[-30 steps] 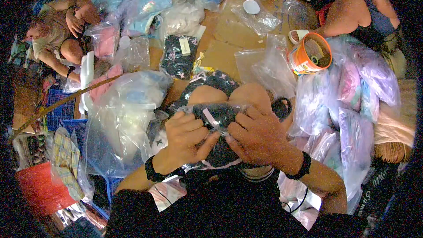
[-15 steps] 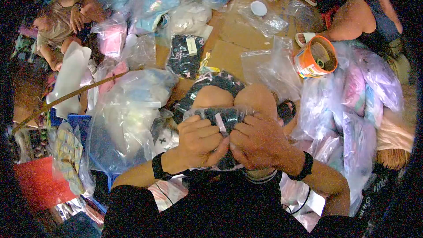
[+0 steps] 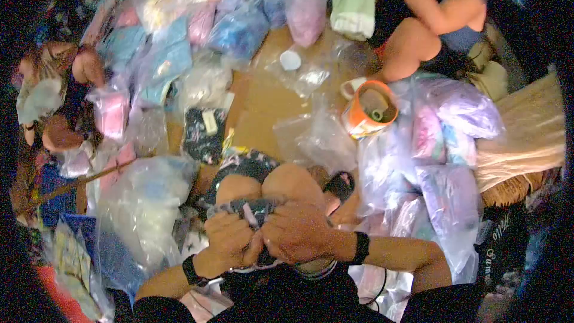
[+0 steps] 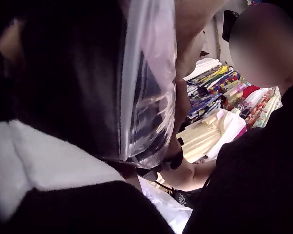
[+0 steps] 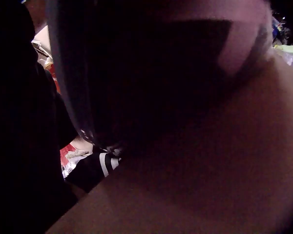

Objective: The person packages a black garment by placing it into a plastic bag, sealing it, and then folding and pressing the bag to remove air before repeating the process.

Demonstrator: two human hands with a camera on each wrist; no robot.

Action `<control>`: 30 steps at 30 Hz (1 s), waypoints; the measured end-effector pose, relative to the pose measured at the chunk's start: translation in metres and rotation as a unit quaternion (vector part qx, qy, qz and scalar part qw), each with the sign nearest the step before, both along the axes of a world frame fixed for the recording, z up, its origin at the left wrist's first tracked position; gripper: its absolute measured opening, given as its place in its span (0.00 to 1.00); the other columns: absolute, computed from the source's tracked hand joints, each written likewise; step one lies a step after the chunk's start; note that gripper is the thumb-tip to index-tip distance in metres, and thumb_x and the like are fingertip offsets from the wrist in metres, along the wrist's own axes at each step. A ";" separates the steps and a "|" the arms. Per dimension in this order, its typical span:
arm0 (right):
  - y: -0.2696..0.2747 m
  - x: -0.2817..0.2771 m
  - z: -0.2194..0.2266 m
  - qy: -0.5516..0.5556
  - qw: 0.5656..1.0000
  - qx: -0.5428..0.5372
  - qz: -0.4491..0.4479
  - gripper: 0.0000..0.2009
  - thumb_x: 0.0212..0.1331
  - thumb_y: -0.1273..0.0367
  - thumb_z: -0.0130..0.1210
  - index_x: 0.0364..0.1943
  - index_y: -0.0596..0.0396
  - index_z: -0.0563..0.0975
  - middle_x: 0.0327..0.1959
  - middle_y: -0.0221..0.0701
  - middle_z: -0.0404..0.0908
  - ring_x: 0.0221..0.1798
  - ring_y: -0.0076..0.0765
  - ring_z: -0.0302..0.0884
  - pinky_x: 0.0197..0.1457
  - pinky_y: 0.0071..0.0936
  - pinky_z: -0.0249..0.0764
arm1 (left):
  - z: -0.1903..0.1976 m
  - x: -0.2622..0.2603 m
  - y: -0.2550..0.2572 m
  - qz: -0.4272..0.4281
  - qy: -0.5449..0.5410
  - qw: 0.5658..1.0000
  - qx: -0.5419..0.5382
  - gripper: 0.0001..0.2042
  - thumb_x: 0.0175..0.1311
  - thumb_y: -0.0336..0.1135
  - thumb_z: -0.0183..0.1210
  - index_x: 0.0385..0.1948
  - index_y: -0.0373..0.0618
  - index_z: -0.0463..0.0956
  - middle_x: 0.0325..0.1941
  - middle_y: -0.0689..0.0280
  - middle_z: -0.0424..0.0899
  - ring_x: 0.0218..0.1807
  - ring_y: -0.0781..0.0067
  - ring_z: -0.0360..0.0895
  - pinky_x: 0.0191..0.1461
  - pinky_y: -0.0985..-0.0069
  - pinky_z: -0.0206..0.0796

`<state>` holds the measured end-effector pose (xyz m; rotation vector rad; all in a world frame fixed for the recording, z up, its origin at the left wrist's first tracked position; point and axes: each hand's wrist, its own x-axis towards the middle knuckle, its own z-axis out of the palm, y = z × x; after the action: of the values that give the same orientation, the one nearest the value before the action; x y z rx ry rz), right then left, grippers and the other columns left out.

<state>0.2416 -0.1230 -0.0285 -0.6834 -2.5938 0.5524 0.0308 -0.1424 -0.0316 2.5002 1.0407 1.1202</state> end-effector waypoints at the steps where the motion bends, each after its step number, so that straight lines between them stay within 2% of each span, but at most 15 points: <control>1: -0.001 -0.001 0.002 0.006 1.000 0.005 -0.008 0.11 0.45 0.58 0.59 0.25 0.49 0.74 0.25 0.31 0.72 0.31 0.41 0.72 0.35 0.40 0.69 | -0.001 0.003 0.000 0.001 -0.007 1.000 0.007 0.13 0.47 0.33 0.67 0.13 0.52 0.69 0.18 0.70 0.70 0.20 0.70 0.68 0.25 0.71 0.55; 2: -0.002 -0.004 0.003 0.017 1.000 0.008 -0.013 0.11 0.46 0.58 0.59 0.25 0.49 0.74 0.25 0.31 0.73 0.32 0.41 0.72 0.36 0.40 0.70 | -0.001 0.003 -0.001 0.006 -0.009 1.000 0.012 0.13 0.47 0.33 0.67 0.13 0.52 0.68 0.18 0.70 0.71 0.20 0.70 0.68 0.25 0.71 0.55; 5: -0.005 -0.002 0.007 -0.041 0.999 0.016 -0.009 0.10 0.45 0.59 0.59 0.24 0.48 0.74 0.25 0.31 0.73 0.32 0.41 0.73 0.35 0.39 0.70 | -0.002 0.001 -0.002 0.008 -0.011 1.000 0.025 0.11 0.47 0.33 0.67 0.15 0.52 0.71 0.19 0.70 0.71 0.22 0.70 0.69 0.26 0.71 0.56; 6: -0.009 -0.001 -0.003 -0.050 0.998 0.022 -0.023 0.11 0.42 0.58 0.59 0.22 0.47 0.74 0.25 0.31 0.73 0.31 0.41 0.72 0.34 0.39 0.69 | 0.000 0.002 -0.003 0.011 -0.016 0.999 0.029 0.11 0.47 0.33 0.67 0.15 0.52 0.72 0.19 0.70 0.71 0.23 0.70 0.70 0.27 0.71 0.57; 9: -0.010 0.002 -0.013 0.007 0.998 0.056 -0.032 0.11 0.39 0.59 0.60 0.19 0.47 0.73 0.23 0.31 0.73 0.29 0.42 0.71 0.32 0.43 0.68 | -0.007 0.004 -0.010 0.031 -0.020 0.999 0.025 0.09 0.48 0.35 0.67 0.17 0.51 0.74 0.21 0.70 0.71 0.26 0.70 0.71 0.29 0.71 0.59; 13: -0.009 0.001 -0.010 0.014 0.999 0.037 -0.030 0.10 0.39 0.60 0.60 0.19 0.48 0.73 0.21 0.33 0.72 0.27 0.44 0.71 0.31 0.46 0.66 | -0.011 0.006 -0.011 0.042 -0.050 0.997 0.030 0.09 0.50 0.36 0.66 0.17 0.50 0.74 0.22 0.70 0.72 0.28 0.70 0.71 0.31 0.71 0.61; 16: -0.004 -0.001 -0.009 0.038 0.999 0.019 -0.021 0.09 0.40 0.63 0.58 0.20 0.50 0.72 0.21 0.35 0.69 0.25 0.46 0.67 0.31 0.45 0.65 | -0.013 0.010 -0.006 0.041 -0.096 0.993 0.057 0.12 0.47 0.32 0.67 0.14 0.50 0.69 0.20 0.70 0.70 0.23 0.70 0.67 0.26 0.71 0.55; 19: -0.004 0.000 -0.015 0.094 0.995 0.033 -0.029 0.09 0.41 0.65 0.58 0.21 0.52 0.71 0.21 0.36 0.67 0.24 0.47 0.65 0.30 0.45 0.64 | -0.010 0.010 -0.005 0.048 -0.094 0.993 0.044 0.12 0.47 0.32 0.68 0.15 0.50 0.70 0.21 0.70 0.71 0.23 0.70 0.68 0.27 0.71 0.55; 23: -0.002 -0.001 -0.016 0.108 0.993 0.033 -0.032 0.08 0.44 0.66 0.58 0.22 0.52 0.71 0.22 0.37 0.67 0.27 0.48 0.67 0.34 0.45 0.67 | -0.014 0.013 -0.004 0.048 -0.093 0.994 0.042 0.10 0.49 0.32 0.67 0.17 0.49 0.72 0.24 0.69 0.73 0.25 0.67 0.69 0.28 0.69 0.56; 26: -0.003 -0.001 -0.002 0.094 0.994 0.041 -0.024 0.07 0.45 0.66 0.58 0.23 0.53 0.73 0.25 0.38 0.70 0.31 0.48 0.69 0.38 0.44 0.69 | -0.023 0.012 -0.007 0.061 -0.022 0.998 0.015 0.09 0.49 0.35 0.65 0.17 0.51 0.74 0.21 0.69 0.71 0.27 0.69 0.71 0.31 0.69 0.60; 30: -0.011 0.002 -0.014 0.059 0.997 0.021 -0.037 0.07 0.46 0.67 0.58 0.25 0.53 0.74 0.28 0.38 0.73 0.33 0.48 0.70 0.40 0.43 0.70 | -0.006 0.013 -0.010 0.065 -0.047 0.996 0.036 0.09 0.49 0.34 0.65 0.17 0.50 0.73 0.19 0.69 0.71 0.25 0.68 0.71 0.31 0.69 0.60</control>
<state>0.2439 -0.1342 -0.0420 -0.7086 -2.4534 0.4993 0.0434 -0.1523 -0.0376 2.4371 1.1713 1.3203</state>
